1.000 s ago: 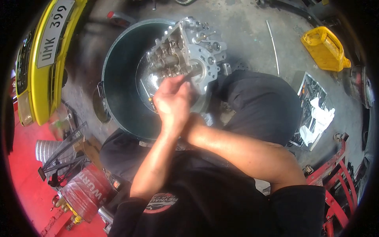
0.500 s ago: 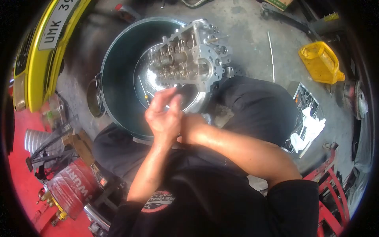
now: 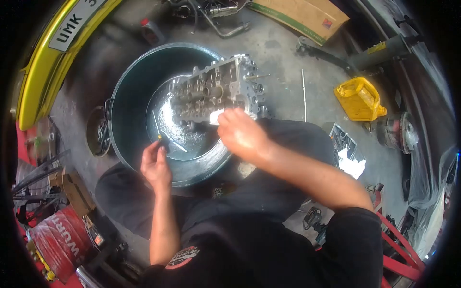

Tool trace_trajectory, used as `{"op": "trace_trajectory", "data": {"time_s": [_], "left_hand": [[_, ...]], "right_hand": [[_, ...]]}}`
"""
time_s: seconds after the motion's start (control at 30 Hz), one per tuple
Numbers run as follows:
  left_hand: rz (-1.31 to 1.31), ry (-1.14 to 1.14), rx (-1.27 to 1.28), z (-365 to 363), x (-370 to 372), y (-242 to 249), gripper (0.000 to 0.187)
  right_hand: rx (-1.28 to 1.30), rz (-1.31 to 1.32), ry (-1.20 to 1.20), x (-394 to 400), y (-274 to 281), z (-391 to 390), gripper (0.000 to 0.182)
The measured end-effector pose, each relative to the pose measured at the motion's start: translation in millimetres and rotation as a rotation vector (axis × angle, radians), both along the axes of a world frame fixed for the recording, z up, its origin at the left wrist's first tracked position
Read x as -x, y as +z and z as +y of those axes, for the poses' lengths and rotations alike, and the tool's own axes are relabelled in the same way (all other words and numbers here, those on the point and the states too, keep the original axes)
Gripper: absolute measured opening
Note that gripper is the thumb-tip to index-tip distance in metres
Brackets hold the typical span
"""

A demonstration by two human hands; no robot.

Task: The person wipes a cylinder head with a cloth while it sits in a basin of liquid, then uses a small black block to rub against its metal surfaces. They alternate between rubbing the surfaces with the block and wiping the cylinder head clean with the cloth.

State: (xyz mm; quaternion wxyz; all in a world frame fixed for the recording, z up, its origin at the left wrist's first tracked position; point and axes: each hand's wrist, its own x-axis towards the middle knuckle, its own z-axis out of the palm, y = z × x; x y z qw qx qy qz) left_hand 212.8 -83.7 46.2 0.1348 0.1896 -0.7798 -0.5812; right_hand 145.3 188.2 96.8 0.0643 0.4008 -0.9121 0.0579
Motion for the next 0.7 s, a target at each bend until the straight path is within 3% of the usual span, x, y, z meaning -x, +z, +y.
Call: {"op": "trace_trajectory", "data": {"time_s": [0.23, 0.3, 0.4, 0.43, 0.53, 0.57, 0.67, 0.7], "left_hand": [[-0.070, 0.003, -0.063, 4, -2, 6, 0.021], [-0.143, 0.026, -0.095, 10, 1, 20, 0.020], [-0.007, -0.091, -0.154, 42, 13, 34, 0.020], [0.095, -0.194, -0.089, 58, 18, 45, 0.020], [0.194, -0.428, 0.280, 81, 30, 83, 0.020], [0.151, -0.450, 0.309, 85, 34, 94, 0.024], [0.051, -0.288, 0.293, 85, 59, 99, 0.028], [0.115, -0.271, 0.424, 83, 73, 93, 0.031]], "right_hand": [[0.112, -0.171, 0.033, -12, 26, 30, 0.017], [0.201, -0.227, 0.010, -30, 33, 32, 0.020], [0.476, -0.299, -0.069, -66, 40, 3, 0.034], [0.510, -0.428, -0.159, -65, 58, -10, 0.045], [0.709, -0.519, -0.412, -31, 48, -36, 0.052], [0.745, -0.444, -0.414, -26, 48, -36, 0.052], [0.891, -0.268, -0.407, -12, 54, -34, 0.052], [0.965, -0.242, -0.405, -16, 59, -34, 0.053]]}}
